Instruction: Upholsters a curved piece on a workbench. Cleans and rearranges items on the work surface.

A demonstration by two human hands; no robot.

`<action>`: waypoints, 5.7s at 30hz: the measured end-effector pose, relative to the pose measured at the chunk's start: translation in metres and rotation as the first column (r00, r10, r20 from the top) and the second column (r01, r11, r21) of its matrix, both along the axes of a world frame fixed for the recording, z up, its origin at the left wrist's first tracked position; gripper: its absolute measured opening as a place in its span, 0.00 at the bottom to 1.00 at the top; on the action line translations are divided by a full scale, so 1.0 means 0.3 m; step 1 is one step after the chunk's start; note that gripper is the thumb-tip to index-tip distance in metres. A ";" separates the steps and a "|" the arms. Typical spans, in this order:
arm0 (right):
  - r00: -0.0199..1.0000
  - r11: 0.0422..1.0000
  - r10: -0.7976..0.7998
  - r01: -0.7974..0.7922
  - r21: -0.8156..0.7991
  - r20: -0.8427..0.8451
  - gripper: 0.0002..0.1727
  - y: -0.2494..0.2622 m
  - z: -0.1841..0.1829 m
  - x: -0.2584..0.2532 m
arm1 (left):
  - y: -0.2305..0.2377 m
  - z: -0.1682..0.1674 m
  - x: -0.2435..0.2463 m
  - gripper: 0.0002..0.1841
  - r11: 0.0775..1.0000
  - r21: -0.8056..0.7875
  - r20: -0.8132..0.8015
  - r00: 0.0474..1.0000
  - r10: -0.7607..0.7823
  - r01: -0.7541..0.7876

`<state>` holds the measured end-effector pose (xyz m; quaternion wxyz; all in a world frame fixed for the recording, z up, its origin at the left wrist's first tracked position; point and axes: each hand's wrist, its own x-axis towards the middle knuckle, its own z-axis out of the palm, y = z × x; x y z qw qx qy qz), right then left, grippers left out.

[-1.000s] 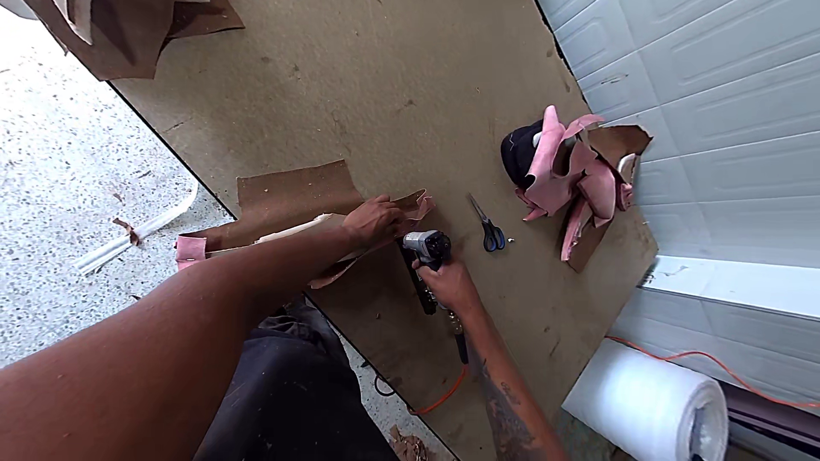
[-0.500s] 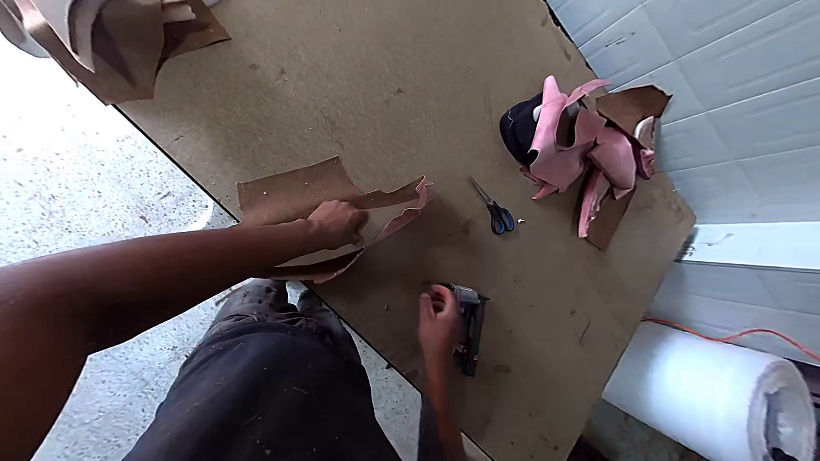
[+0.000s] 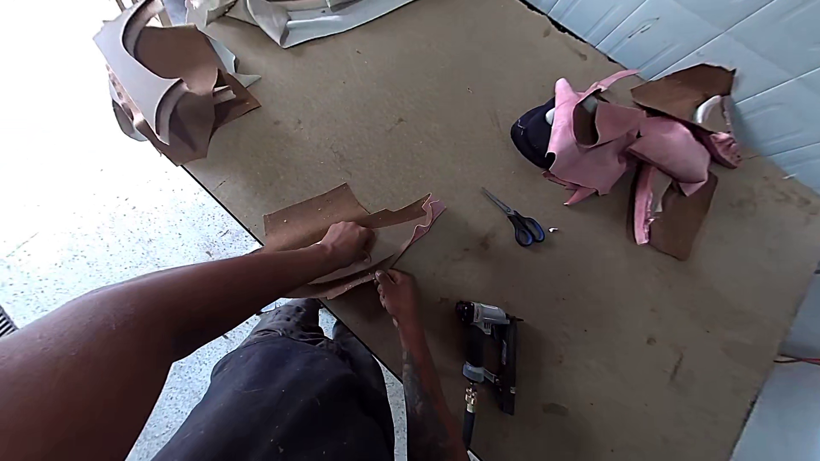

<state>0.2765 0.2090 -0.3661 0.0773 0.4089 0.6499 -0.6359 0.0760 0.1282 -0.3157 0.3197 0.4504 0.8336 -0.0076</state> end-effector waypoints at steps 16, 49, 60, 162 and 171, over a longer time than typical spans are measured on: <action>0.967 0.978 0.206 -0.198 -0.068 0.151 0.20 0.081 0.150 -0.262 | -0.016 -0.033 -0.096 0.13 0.997 0.076 0.209 0.977 -0.050 0.034; 0.906 0.829 -0.385 0.254 0.499 0.179 0.16 0.193 0.295 0.374 | -0.049 -0.070 -0.118 0.21 0.966 0.251 0.187 0.977 -0.103 0.054; 0.863 0.713 0.308 -0.488 0.504 0.400 0.10 -0.012 0.392 -0.043 | -0.078 -0.064 -0.124 0.20 0.957 0.291 0.218 0.972 -0.083 0.016; 0.984 0.988 0.123 -0.109 -0.114 0.126 0.27 0.025 0.152 -0.210 | 0.038 -0.015 -0.162 0.20 0.934 0.096 0.162 0.920 -0.356 0.345; 0.966 0.986 0.138 -0.155 0.064 0.219 0.22 0.022 0.154 -0.281 | -0.037 -0.038 -0.143 0.36 0.934 0.219 0.124 0.941 -0.315 0.283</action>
